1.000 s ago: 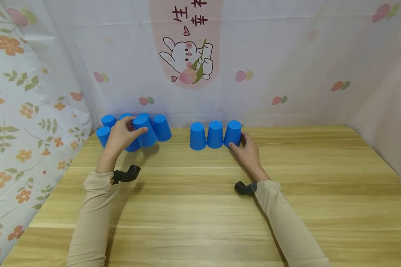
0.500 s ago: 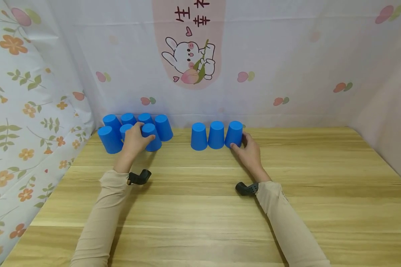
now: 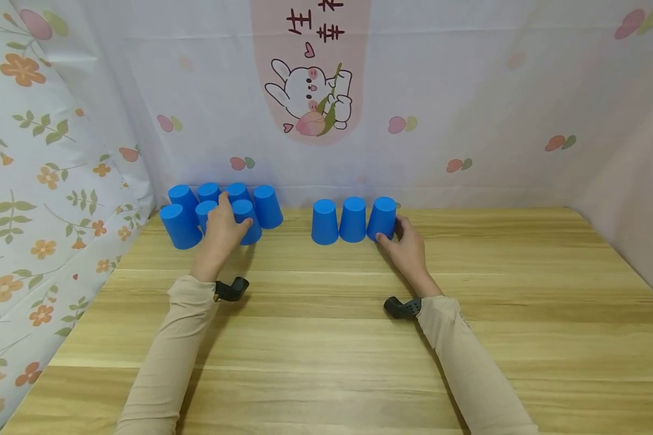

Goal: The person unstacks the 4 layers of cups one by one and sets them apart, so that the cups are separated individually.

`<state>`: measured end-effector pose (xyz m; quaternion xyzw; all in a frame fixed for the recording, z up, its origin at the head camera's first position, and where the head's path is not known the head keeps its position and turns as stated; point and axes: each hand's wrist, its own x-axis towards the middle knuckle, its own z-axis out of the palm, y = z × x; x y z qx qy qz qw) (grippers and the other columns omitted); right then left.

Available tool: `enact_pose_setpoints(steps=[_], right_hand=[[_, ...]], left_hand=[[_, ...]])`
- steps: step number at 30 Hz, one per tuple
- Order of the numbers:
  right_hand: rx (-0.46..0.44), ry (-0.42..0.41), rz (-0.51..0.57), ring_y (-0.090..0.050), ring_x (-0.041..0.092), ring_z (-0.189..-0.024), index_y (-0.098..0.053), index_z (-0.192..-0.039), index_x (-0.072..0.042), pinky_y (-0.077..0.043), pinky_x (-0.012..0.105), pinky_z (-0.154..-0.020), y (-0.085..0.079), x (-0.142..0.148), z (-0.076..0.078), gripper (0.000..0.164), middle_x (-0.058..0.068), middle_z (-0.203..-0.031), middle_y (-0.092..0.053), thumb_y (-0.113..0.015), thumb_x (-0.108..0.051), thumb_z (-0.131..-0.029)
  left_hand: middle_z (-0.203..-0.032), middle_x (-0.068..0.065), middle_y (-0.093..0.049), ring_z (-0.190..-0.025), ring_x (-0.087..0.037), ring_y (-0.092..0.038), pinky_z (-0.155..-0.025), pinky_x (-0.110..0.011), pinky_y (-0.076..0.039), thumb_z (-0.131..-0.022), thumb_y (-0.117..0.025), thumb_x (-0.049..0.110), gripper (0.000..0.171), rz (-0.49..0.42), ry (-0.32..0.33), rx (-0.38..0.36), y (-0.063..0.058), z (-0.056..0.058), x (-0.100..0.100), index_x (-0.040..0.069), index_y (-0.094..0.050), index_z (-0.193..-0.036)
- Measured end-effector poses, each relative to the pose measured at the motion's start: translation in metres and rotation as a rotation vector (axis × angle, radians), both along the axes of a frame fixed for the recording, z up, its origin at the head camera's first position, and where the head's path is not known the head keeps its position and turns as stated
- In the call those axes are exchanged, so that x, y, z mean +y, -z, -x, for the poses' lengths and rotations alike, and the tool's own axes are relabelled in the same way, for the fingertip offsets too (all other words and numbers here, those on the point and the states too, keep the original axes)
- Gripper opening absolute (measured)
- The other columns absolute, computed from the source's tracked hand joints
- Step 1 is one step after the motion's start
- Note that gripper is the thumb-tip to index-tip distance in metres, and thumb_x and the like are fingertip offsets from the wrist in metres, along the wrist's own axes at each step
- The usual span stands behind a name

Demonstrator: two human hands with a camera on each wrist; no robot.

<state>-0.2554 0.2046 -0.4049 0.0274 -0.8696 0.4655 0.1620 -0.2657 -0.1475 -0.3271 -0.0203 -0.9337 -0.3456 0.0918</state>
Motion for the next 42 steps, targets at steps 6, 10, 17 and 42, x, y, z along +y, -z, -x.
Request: enact_pose_setpoints(steps=[6, 10, 17, 42], right_hand=[[-0.008, 0.009, -0.001, -0.045, 0.036, -0.122, -0.039, -0.135, 0.006, -0.037, 0.043, -0.101, 0.000, -0.001, -0.001, 0.061, 0.025, -0.134, -0.045, -0.066, -0.018, -0.086], [-0.001, 0.007, -0.003, -0.045, 0.036, -0.122, -0.039, -0.135, 0.006, -0.037, 0.043, -0.101, 0.001, 0.000, 0.000, 0.061, 0.025, -0.134, -0.045, -0.066, -0.018, -0.086], [-0.009, 0.016, -0.006, -0.045, 0.035, -0.123, -0.039, -0.135, 0.005, -0.037, 0.043, -0.101, 0.000, 0.002, 0.000, 0.061, 0.024, -0.134, -0.045, -0.066, -0.020, -0.087], [-0.005, 0.000, 0.014, -0.045, 0.036, -0.122, -0.039, -0.135, 0.007, -0.037, 0.042, -0.101, -0.001, 0.000, 0.000, 0.061, 0.026, -0.133, -0.045, -0.067, -0.017, -0.086]], left_hand=[[-0.133, -0.039, -0.035, -0.121, -0.051, -0.037, -0.092, -0.060, -0.036, -0.089, -0.061, 0.008, 0.078, -0.001, -0.015, 0.014, 0.000, 0.000, 0.000, -0.010, -0.007, -0.143], [-0.135, -0.039, -0.031, -0.123, -0.051, -0.034, -0.096, -0.060, -0.033, -0.087, -0.061, 0.004, 0.079, 0.035, 0.007, 0.067, -0.001, 0.001, 0.000, -0.012, -0.007, -0.142], [-0.135, -0.034, -0.033, -0.125, -0.047, -0.032, -0.102, -0.054, -0.030, -0.085, -0.065, 0.003, 0.070, 0.092, 0.054, 0.324, -0.011, -0.002, 0.011, -0.013, -0.024, -0.139], [-0.137, -0.016, -0.045, -0.125, -0.029, -0.043, -0.098, -0.041, -0.040, -0.085, -0.068, 0.021, 0.060, -0.478, 0.270, -0.128, 0.013, 0.011, 0.102, 0.004, -0.041, -0.137]])
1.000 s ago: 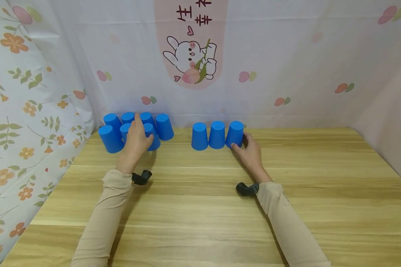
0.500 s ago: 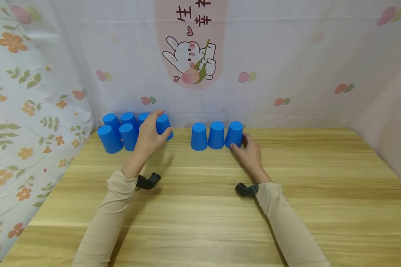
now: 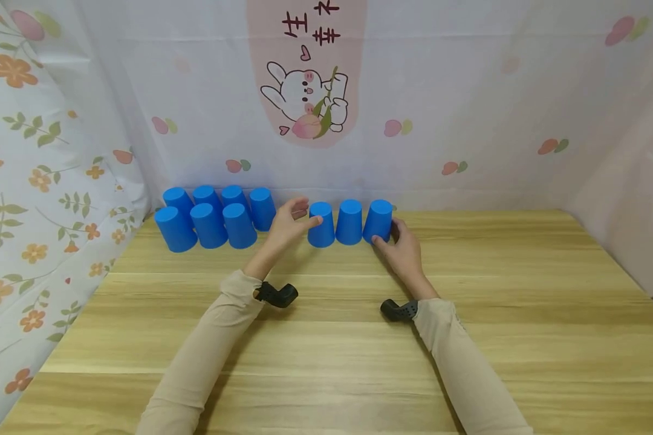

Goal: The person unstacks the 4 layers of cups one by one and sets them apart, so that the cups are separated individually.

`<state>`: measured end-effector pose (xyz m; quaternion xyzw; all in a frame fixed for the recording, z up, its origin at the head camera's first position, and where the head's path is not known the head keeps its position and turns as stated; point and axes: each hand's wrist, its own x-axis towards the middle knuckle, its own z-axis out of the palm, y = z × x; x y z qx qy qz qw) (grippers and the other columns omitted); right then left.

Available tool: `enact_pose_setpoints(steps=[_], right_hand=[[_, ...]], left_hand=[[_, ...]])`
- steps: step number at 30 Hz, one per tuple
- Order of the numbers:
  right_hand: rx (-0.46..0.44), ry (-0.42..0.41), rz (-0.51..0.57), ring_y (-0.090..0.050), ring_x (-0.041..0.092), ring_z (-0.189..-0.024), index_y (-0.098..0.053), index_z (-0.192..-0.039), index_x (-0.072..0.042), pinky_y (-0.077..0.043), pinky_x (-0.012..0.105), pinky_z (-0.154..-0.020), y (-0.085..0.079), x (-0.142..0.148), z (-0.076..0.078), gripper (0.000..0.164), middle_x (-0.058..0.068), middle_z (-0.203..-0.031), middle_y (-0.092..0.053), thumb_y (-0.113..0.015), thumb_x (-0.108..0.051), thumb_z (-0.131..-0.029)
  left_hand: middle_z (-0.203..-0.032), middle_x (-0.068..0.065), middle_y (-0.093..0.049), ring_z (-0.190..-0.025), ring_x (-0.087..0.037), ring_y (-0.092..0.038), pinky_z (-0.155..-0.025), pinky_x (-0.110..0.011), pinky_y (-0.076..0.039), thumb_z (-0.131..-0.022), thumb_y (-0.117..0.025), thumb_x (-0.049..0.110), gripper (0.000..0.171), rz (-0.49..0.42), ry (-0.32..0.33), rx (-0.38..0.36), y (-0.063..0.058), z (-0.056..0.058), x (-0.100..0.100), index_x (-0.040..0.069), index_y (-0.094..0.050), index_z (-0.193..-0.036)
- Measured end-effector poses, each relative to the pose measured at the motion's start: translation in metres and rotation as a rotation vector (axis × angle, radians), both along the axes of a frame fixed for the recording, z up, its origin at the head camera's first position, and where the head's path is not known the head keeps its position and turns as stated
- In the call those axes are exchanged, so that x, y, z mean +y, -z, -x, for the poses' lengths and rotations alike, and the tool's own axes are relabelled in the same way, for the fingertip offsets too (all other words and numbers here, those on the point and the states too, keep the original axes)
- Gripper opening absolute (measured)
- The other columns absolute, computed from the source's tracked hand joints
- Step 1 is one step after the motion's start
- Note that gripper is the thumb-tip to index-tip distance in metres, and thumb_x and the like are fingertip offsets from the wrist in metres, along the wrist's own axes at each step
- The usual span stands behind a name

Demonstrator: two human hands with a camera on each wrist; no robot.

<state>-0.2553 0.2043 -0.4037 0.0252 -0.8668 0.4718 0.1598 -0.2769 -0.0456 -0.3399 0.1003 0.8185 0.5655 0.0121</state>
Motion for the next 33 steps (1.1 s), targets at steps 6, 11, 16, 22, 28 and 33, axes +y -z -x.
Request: enact_pose_setpoints(steps=[6, 11, 16, 22, 28, 33], right_hand=[[-0.004, -0.001, 0.017, -0.045, 0.037, -0.122, -0.039, -0.135, 0.007, -0.037, 0.043, -0.101, -0.001, 0.000, -0.002, 0.061, 0.027, -0.133, -0.045, -0.067, -0.017, -0.086], [-0.014, 0.006, 0.009, -0.045, 0.036, -0.122, -0.039, -0.134, 0.007, -0.037, 0.043, -0.100, 0.000, 0.001, -0.003, 0.061, 0.027, -0.133, -0.045, -0.067, -0.017, -0.086], [-0.016, 0.006, 0.002, -0.045, 0.036, -0.122, -0.039, -0.134, 0.007, -0.037, 0.043, -0.101, 0.000, 0.000, -0.003, 0.061, 0.027, -0.134, -0.044, -0.067, -0.018, -0.086], [-0.013, 0.005, -0.006, -0.045, 0.037, -0.122, -0.039, -0.135, 0.007, -0.037, 0.044, -0.100, 0.000, -0.001, -0.003, 0.061, 0.027, -0.134, -0.044, -0.066, -0.018, -0.086], [0.007, -0.004, -0.009, -0.045, 0.038, -0.121, -0.038, -0.135, 0.007, -0.037, 0.045, -0.100, 0.000, 0.000, -0.001, 0.061, 0.027, -0.133, -0.045, -0.066, -0.018, -0.087], [0.013, -0.004, -0.009, -0.046, 0.037, -0.120, -0.039, -0.135, 0.006, -0.038, 0.045, -0.099, 0.001, 0.000, 0.000, 0.061, 0.027, -0.132, -0.046, -0.066, -0.018, -0.086]], left_hand=[[-0.133, -0.020, -0.046, -0.122, -0.034, -0.045, -0.097, -0.045, -0.041, -0.086, -0.067, 0.015, 0.058, -0.001, 0.022, 0.014, 0.010, 0.002, 0.008, 0.002, -0.041, -0.136], [-0.129, -0.020, -0.050, -0.119, -0.034, -0.048, -0.094, -0.046, -0.043, -0.086, -0.067, 0.016, 0.056, 0.022, 0.011, 0.039, 0.014, 0.002, 0.013, 0.003, -0.043, -0.135], [-0.122, -0.019, -0.055, -0.112, -0.033, -0.054, -0.089, -0.045, -0.047, -0.084, -0.070, 0.019, 0.053, 0.059, -0.082, 0.093, 0.012, -0.002, 0.009, 0.002, -0.049, -0.130], [-0.117, -0.021, -0.059, -0.107, -0.032, -0.057, -0.090, -0.044, -0.046, -0.083, -0.070, 0.019, 0.051, 0.214, -0.119, 0.217, 0.002, -0.014, -0.017, -0.003, -0.051, -0.125], [-0.123, -0.027, -0.052, -0.114, -0.037, -0.050, -0.095, -0.047, -0.042, -0.085, -0.068, 0.014, 0.054, 0.336, -0.192, 0.307, -0.005, -0.023, -0.045, -0.010, -0.044, -0.127], [-0.126, -0.031, -0.048, -0.117, -0.042, -0.047, -0.096, -0.051, -0.040, -0.086, -0.067, 0.012, 0.056, 0.383, -0.205, 0.277, -0.005, -0.024, -0.055, -0.012, -0.039, -0.128]])
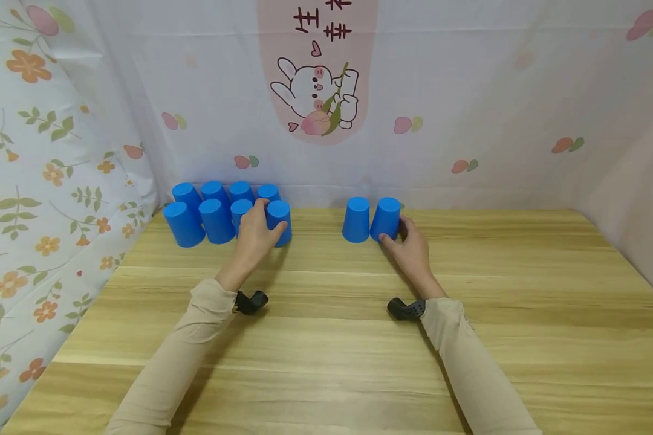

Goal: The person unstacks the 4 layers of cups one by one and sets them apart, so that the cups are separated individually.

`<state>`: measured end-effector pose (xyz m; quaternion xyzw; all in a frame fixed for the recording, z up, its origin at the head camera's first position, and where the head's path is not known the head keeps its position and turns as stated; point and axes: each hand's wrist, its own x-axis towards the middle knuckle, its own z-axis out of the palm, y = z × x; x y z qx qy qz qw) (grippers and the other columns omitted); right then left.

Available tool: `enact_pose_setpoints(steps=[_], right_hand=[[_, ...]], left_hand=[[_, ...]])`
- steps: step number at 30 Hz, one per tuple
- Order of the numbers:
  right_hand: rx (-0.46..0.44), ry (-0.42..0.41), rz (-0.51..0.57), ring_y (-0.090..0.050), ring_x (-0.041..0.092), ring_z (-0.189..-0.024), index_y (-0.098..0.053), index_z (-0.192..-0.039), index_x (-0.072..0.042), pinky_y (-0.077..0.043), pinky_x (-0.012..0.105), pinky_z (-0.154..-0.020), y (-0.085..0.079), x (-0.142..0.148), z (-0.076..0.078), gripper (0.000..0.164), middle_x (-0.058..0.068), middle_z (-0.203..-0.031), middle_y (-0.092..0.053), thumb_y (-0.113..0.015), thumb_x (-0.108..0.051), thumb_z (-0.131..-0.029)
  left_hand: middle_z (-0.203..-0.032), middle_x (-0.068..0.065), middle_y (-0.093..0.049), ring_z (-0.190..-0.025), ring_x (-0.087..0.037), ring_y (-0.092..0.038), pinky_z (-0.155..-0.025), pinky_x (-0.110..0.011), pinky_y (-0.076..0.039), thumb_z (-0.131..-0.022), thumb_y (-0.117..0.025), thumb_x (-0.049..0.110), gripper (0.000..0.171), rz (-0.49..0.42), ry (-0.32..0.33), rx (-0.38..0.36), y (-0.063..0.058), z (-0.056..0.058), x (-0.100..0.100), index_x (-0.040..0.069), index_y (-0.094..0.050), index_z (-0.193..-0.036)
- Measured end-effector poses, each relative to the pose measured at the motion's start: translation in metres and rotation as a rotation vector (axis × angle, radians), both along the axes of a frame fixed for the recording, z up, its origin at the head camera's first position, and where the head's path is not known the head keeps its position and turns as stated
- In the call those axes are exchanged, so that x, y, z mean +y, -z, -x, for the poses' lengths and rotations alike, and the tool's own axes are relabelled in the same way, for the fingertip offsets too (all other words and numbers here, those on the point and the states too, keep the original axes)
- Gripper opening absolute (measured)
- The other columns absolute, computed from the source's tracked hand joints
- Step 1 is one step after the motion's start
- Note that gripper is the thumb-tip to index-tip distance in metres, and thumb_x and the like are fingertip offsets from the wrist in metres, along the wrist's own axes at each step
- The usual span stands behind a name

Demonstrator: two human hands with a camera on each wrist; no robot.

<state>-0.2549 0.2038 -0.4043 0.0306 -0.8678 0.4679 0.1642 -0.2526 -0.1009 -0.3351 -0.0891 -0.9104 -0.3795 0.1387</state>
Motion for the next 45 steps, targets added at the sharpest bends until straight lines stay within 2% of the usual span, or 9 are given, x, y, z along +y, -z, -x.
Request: enact_pose_setpoints(steps=[6, 17, 20, 24, 27, 29, 33, 37, 45], right_hand=[[0.001, 0.008, -0.012, -0.048, 0.037, -0.119, -0.040, -0.134, 0.007, -0.039, 0.045, -0.099, 0.001, -0.001, 0.001, 0.060, 0.027, -0.131, -0.047, -0.066, -0.018, -0.086], [0.001, 0.011, -0.020, -0.047, 0.038, -0.120, -0.040, -0.134, 0.007, -0.038, 0.045, -0.099, -0.003, 0.001, 0.002, 0.060, 0.027, -0.131, -0.047, -0.067, -0.017, -0.086], [-0.004, 0.010, -0.019, -0.047, 0.037, -0.120, -0.040, -0.133, 0.007, -0.038, 0.045, -0.100, -0.003, 0.002, 0.002, 0.060, 0.027, -0.131, -0.047, -0.067, -0.017, -0.086], [-0.005, 0.011, -0.015, -0.047, 0.037, -0.120, -0.040, -0.133, 0.007, -0.038, 0.045, -0.100, -0.004, 0.002, 0.002, 0.060, 0.027, -0.131, -0.047, -0.067, -0.017, -0.086], [-0.006, 0.010, -0.015, -0.046, 0.037, -0.121, -0.039, -0.134, 0.007, -0.037, 0.045, -0.100, -0.005, 0.002, 0.002, 0.060, 0.027, -0.132, -0.046, -0.067, -0.017, -0.086], [-0.007, 0.009, -0.014, -0.046, 0.037, -0.121, -0.039, -0.135, 0.007, -0.037, 0.044, -0.100, -0.006, 0.002, 0.003, 0.061, 0.027, -0.133, -0.045, -0.066, -0.017, -0.086], [-0.002, 0.013, -0.007, -0.046, 0.037, -0.121, -0.039, -0.134, 0.007, -0.037, 0.044, -0.100, -0.005, 0.002, 0.004, 0.061, 0.026, -0.133, -0.045, -0.067, -0.017, -0.086], [-0.005, 0.006, -0.003, -0.046, 0.037, -0.121, -0.039, -0.134, 0.007, -0.038, 0.044, -0.100, -0.003, -0.001, 0.003, 0.061, 0.026, -0.133, -0.046, -0.067, -0.017, -0.086], [-0.005, 0.003, -0.001, -0.047, 0.037, -0.120, -0.039, -0.134, 0.007, -0.038, 0.044, -0.100, -0.001, -0.001, 0.000, 0.061, 0.027, -0.132, -0.046, -0.067, -0.018, -0.086]], left_hand=[[-0.129, -0.031, -0.046, -0.119, -0.043, -0.045, -0.097, -0.053, -0.037, -0.089, -0.063, 0.014, 0.055, -0.006, -0.021, -0.028, 0.005, 0.007, -0.003, -0.012, -0.037, -0.130], [-0.131, -0.031, -0.043, -0.122, -0.042, -0.042, -0.098, -0.052, -0.036, -0.090, -0.061, 0.011, 0.058, 0.015, -0.029, 0.004, 0.007, 0.010, 0.000, -0.012, -0.032, -0.134], [-0.133, -0.031, -0.040, -0.123, -0.043, -0.040, -0.099, -0.052, -0.035, -0.089, -0.062, 0.007, 0.060, 0.055, -0.030, 0.059, 0.006, 0.009, 0.003, -0.011, -0.029, -0.137], [-0.136, -0.032, -0.033, -0.125, -0.043, -0.035, -0.100, -0.052, -0.035, -0.086, -0.063, 0.001, 0.061, 0.120, -0.001, 0.233, 0.003, 0.003, 0.011, -0.011, -0.031, -0.136], [-0.136, -0.032, -0.032, -0.126, -0.043, -0.033, -0.100, -0.050, -0.035, -0.082, -0.065, -0.004, 0.058, 0.142, 0.080, 0.370, -0.001, -0.003, 0.023, -0.012, -0.036, -0.132], [-0.136, -0.031, -0.034, -0.126, -0.042, -0.034, -0.101, -0.048, -0.035, -0.081, -0.066, -0.005, 0.057, 0.131, 0.154, 0.386, -0.002, -0.006, 0.035, -0.011, -0.039, -0.130], [-0.135, -0.024, -0.039, -0.122, -0.037, -0.041, -0.098, -0.045, -0.039, -0.083, -0.067, 0.001, 0.058, 0.067, 0.250, 0.214, -0.001, -0.006, 0.060, -0.006, -0.039, -0.134], [-0.138, -0.019, -0.040, -0.125, -0.033, -0.040, -0.099, -0.044, -0.038, -0.085, -0.067, 0.008, 0.060, 0.038, 0.267, 0.023, 0.004, -0.001, 0.078, -0.002, -0.037, -0.137], [-0.136, -0.023, -0.042, -0.125, -0.037, -0.040, -0.099, -0.048, -0.037, -0.086, -0.067, 0.015, 0.066, -0.082, 0.331, -0.101, 0.010, 0.011, 0.108, -0.005, -0.033, -0.138]])
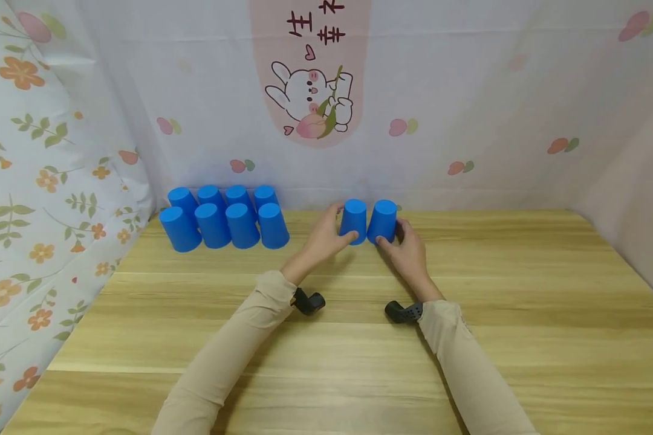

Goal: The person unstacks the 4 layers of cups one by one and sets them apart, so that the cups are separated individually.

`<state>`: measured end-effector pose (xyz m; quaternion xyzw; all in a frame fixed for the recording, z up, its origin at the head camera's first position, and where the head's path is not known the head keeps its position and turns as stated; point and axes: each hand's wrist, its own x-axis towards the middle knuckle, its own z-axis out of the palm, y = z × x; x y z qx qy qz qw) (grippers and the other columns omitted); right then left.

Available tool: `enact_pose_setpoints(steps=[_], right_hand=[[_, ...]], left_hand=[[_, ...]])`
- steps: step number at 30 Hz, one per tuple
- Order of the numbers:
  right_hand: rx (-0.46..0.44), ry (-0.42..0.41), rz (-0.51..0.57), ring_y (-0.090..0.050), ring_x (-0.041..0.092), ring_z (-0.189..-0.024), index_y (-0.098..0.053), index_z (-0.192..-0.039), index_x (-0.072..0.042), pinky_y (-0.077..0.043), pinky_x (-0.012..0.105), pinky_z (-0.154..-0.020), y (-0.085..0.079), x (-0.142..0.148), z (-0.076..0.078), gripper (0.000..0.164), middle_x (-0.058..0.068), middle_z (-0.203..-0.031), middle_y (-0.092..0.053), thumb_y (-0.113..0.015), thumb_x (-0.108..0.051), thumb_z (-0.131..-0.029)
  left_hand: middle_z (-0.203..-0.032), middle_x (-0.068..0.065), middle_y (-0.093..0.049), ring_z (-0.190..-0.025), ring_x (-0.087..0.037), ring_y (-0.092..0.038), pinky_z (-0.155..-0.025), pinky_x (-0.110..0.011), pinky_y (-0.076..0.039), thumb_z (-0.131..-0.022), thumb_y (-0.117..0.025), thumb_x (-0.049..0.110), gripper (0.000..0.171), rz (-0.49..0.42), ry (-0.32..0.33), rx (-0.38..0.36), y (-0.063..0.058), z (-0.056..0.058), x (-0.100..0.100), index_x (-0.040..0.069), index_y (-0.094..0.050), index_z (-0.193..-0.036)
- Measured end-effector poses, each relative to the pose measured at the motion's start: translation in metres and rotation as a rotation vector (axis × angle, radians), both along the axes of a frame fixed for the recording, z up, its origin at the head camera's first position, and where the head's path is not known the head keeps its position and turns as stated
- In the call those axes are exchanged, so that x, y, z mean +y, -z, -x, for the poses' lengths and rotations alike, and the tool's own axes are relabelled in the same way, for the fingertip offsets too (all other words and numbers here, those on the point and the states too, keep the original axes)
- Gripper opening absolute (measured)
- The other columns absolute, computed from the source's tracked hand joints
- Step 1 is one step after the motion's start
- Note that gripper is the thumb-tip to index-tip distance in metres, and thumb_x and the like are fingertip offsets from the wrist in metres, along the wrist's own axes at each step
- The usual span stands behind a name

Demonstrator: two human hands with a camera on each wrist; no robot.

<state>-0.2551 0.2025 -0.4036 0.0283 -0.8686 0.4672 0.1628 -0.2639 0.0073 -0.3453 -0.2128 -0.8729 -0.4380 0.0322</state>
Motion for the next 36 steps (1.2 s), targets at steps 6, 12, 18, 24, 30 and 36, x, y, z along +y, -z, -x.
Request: enact_pose_setpoints(steps=[6, 12, 18, 24, 30, 36], right_hand=[[-0.006, 0.002, -0.009, -0.047, 0.038, -0.120, -0.039, -0.133, 0.008, -0.038, 0.044, -0.100, 0.002, 0.000, -0.002, 0.061, 0.027, -0.132, -0.046, -0.067, -0.019, -0.086], [0.009, 0.004, -0.012, -0.048, 0.038, -0.119, -0.040, -0.133, 0.008, -0.039, 0.046, -0.098, 0.002, 0.001, -0.001, 0.060, 0.028, -0.130, -0.047, -0.067, -0.018, -0.086], [0.015, -0.011, 0.010, -0.048, 0.038, -0.118, -0.041, -0.132, 0.008, -0.039, 0.044, -0.099, 0.002, -0.002, 0.001, 0.060, 0.028, -0.130, -0.047, -0.068, -0.016, -0.085], [0.006, -0.011, 0.016, -0.047, 0.038, -0.119, -0.039, -0.133, 0.008, -0.038, 0.043, -0.100, 0.004, -0.004, 0.002, 0.061, 0.028, -0.131, -0.046, -0.068, -0.016, -0.085], [-0.014, -0.008, -0.003, -0.047, 0.038, -0.120, -0.039, -0.135, 0.007, -0.038, 0.045, -0.099, 0.005, -0.001, 0.000, 0.061, 0.027, -0.132, -0.046, -0.066, -0.018, -0.087], [0.009, -0.003, -0.024, -0.049, 0.038, -0.118, -0.039, -0.134, 0.007, -0.039, 0.047, -0.098, 0.003, 0.001, 0.001, 0.060, 0.027, -0.130, -0.047, -0.066, -0.018, -0.087]], left_hand=[[-0.136, -0.022, -0.041, -0.124, -0.034, -0.041, -0.098, -0.047, -0.038, -0.087, -0.065, 0.017, 0.069, -0.096, -0.072, -0.066, 0.004, 0.010, 0.017, -0.003, -0.027, -0.141], [-0.139, -0.021, -0.037, -0.126, -0.032, -0.039, -0.100, -0.045, -0.037, -0.088, -0.064, 0.018, 0.070, -0.114, -0.121, -0.088, 0.008, 0.018, 0.023, -0.002, -0.024, -0.142], [-0.127, -0.020, -0.050, -0.119, -0.031, -0.047, -0.096, -0.043, -0.041, -0.089, -0.063, 0.013, 0.055, -0.108, -0.136, -0.067, 0.013, 0.022, 0.018, -0.003, -0.038, -0.135], [-0.124, -0.019, -0.052, -0.116, -0.030, -0.050, -0.094, -0.043, -0.043, -0.089, -0.063, 0.015, 0.053, -0.087, -0.137, -0.040, 0.013, 0.021, 0.014, -0.003, -0.040, -0.133], [-0.129, -0.020, -0.049, -0.120, -0.031, -0.047, -0.097, -0.041, -0.041, -0.089, -0.063, 0.015, 0.054, -0.008, -0.079, 0.040, 0.008, 0.016, 0.009, -0.004, -0.039, -0.133], [-0.129, -0.019, -0.048, -0.120, -0.029, -0.047, -0.096, -0.038, -0.042, -0.090, -0.061, 0.015, 0.054, 0.045, 0.052, 0.086, -0.010, -0.004, -0.012, -0.004, -0.037, -0.134]])
